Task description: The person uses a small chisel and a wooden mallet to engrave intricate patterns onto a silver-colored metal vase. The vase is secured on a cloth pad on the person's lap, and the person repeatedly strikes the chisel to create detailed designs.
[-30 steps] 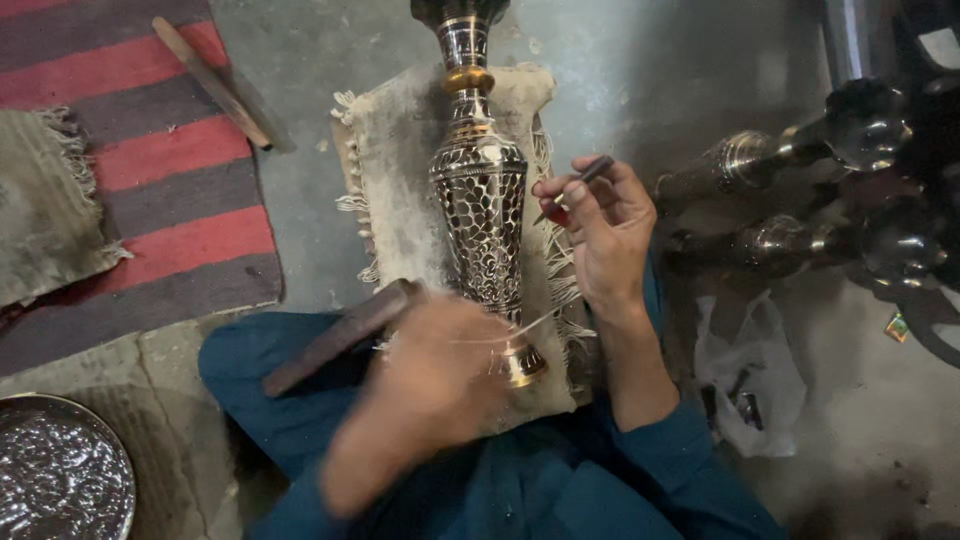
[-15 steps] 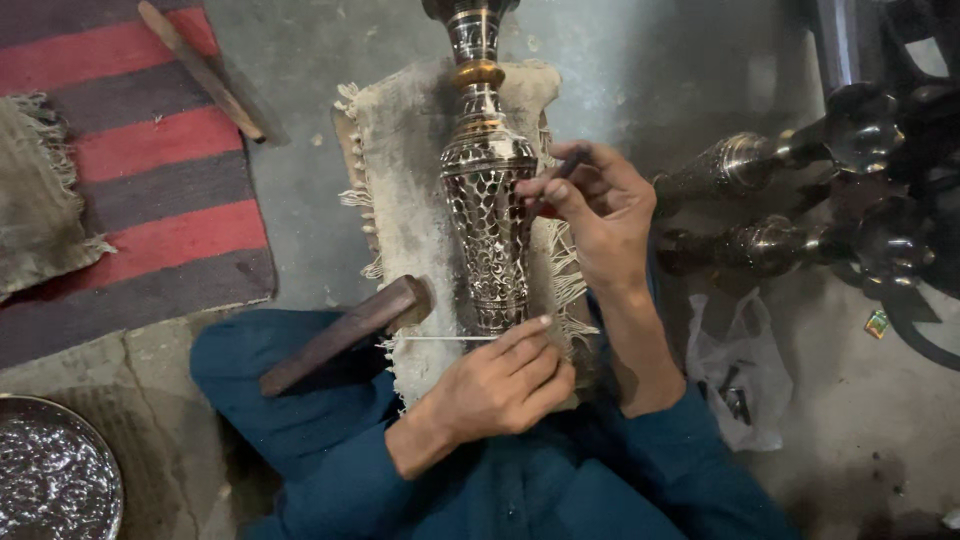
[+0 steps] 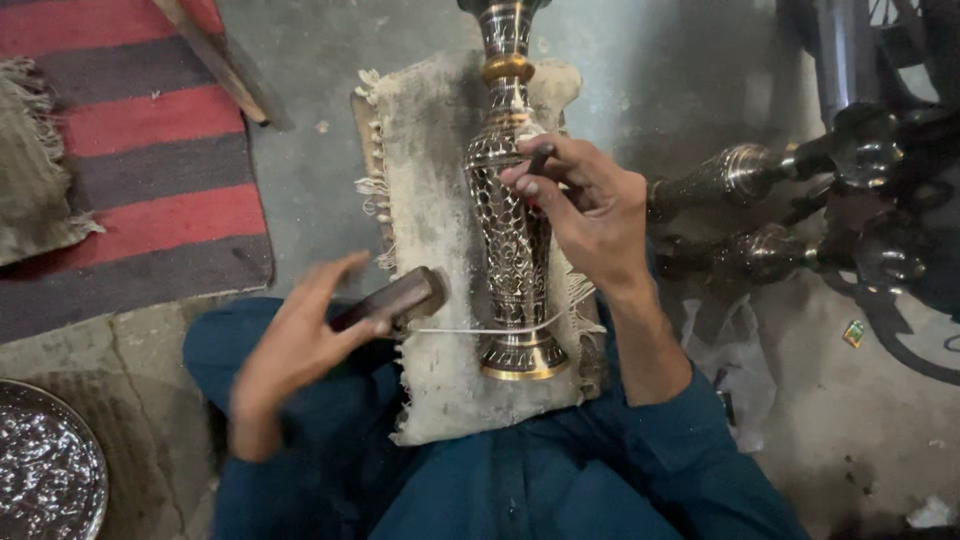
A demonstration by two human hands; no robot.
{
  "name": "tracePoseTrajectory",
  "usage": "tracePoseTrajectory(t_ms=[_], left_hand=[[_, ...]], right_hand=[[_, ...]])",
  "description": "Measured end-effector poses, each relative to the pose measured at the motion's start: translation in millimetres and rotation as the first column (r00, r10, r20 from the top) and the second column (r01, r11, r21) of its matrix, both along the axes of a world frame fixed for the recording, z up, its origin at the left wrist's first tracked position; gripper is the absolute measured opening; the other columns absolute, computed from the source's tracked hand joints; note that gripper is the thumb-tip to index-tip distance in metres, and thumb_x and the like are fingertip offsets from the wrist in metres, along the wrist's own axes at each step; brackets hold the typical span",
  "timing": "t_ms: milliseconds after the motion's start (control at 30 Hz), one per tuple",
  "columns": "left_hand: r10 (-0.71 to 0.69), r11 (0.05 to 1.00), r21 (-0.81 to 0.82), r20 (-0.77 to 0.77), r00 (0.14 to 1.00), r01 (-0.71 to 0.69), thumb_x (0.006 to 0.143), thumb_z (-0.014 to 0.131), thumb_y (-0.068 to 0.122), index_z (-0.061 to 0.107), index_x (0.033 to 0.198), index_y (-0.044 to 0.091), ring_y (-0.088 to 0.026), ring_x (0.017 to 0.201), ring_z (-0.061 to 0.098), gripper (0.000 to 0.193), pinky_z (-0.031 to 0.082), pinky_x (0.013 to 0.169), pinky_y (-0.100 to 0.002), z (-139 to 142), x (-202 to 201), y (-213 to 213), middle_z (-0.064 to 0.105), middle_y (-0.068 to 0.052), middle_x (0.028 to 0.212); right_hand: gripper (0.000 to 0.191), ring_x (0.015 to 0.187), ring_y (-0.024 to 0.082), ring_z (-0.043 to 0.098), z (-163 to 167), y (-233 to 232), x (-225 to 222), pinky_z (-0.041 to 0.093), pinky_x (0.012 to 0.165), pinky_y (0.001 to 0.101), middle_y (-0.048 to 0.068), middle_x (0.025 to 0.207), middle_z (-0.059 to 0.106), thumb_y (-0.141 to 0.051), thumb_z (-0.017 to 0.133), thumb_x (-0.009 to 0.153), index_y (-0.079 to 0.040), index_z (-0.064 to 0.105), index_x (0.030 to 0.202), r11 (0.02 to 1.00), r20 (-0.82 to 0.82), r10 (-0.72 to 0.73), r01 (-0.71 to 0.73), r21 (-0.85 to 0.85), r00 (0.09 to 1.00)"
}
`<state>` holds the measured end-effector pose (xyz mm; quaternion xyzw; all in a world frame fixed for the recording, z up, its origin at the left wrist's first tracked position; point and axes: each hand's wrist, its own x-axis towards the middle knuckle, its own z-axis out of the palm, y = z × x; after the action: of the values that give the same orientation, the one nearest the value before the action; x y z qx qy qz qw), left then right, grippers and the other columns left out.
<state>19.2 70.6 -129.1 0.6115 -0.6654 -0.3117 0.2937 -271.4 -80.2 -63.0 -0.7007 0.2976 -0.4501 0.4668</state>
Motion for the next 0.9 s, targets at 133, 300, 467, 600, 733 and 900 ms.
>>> tracePoseTrajectory(t_ms=[133,300,467,600,733,900], left_hand=[[-0.099,0.848,0.513,-0.093,0.991,0.133,0.074,0.079,0.026,0.057,0.137,0.006,-0.029,0.100,0.075,0.070,0.055,0.089,-0.040,-22,22,2,0.074,-0.023,0.112],[0.062,0.980,0.197,-0.107,0.992,-0.040,0.080,0.078,0.020,0.050,0.137,0.004,-0.032,0.096,0.072,0.066,0.054,0.082,-0.041,-5,10,1,0.069,-0.027,0.103],[0.153,0.924,0.337,0.111,0.982,-0.182,0.086,0.071,0.010,0.039,0.158,0.020,-0.039,0.085,0.071,0.080,0.053,0.080,-0.047,59,-2,-40,0.067,-0.029,0.092],[-0.007,0.960,-0.275,0.144,0.990,0.046,0.081,0.071,0.001,0.042,0.151,0.014,-0.044,0.104,0.066,0.077,0.054,0.085,-0.051,108,-7,-71,0.067,-0.027,0.115],[-0.040,0.949,-0.291,0.272,0.961,0.122,0.084,0.075,0.004,0.040,0.154,0.013,-0.043,0.101,0.066,0.079,0.052,0.086,-0.054,141,-11,-85,0.065,-0.024,0.110],[0.019,0.936,-0.285,0.629,0.777,0.208,0.083,0.074,0.001,0.044,0.155,0.017,-0.038,0.094,0.067,0.079,0.052,0.083,-0.055,156,-16,-87,0.065,-0.017,0.101]], right_hand=[[0.026,0.103,0.015,0.076,-3,0,1,0.065,0.091,0.0270,0.011,0.106,0.077,0.002,0.069,0.104,0.003,0.063,0.129,0.999,-0.043,-0.051,0.051,-0.010,0.998],[0.027,0.101,0.016,0.077,-5,-2,-1,0.066,0.086,0.0258,0.011,0.105,0.077,-0.001,0.070,0.104,0.003,0.063,0.129,0.996,-0.076,-0.053,0.047,-0.074,0.996],[0.025,0.105,0.019,0.077,-8,-5,-1,0.067,0.090,0.0281,0.013,0.108,0.076,0.002,0.070,0.106,0.001,0.064,0.130,0.994,-0.057,-0.041,0.035,-0.101,0.998],[0.028,0.101,0.020,0.079,-9,-6,-1,0.069,0.088,0.0289,0.013,0.109,0.077,0.005,0.069,0.103,0.000,0.064,0.131,0.983,-0.106,-0.090,0.071,-0.172,0.990],[0.028,0.100,0.021,0.079,-9,-5,-2,0.068,0.088,0.0296,0.013,0.108,0.078,0.008,0.068,0.102,0.001,0.065,0.129,0.979,-0.123,-0.114,0.090,-0.185,0.986],[0.025,0.098,0.019,0.079,-8,-8,-1,0.070,0.084,0.0290,0.014,0.106,0.078,0.007,0.071,0.102,0.001,0.066,0.125,0.978,-0.125,-0.094,0.068,-0.198,0.988]])
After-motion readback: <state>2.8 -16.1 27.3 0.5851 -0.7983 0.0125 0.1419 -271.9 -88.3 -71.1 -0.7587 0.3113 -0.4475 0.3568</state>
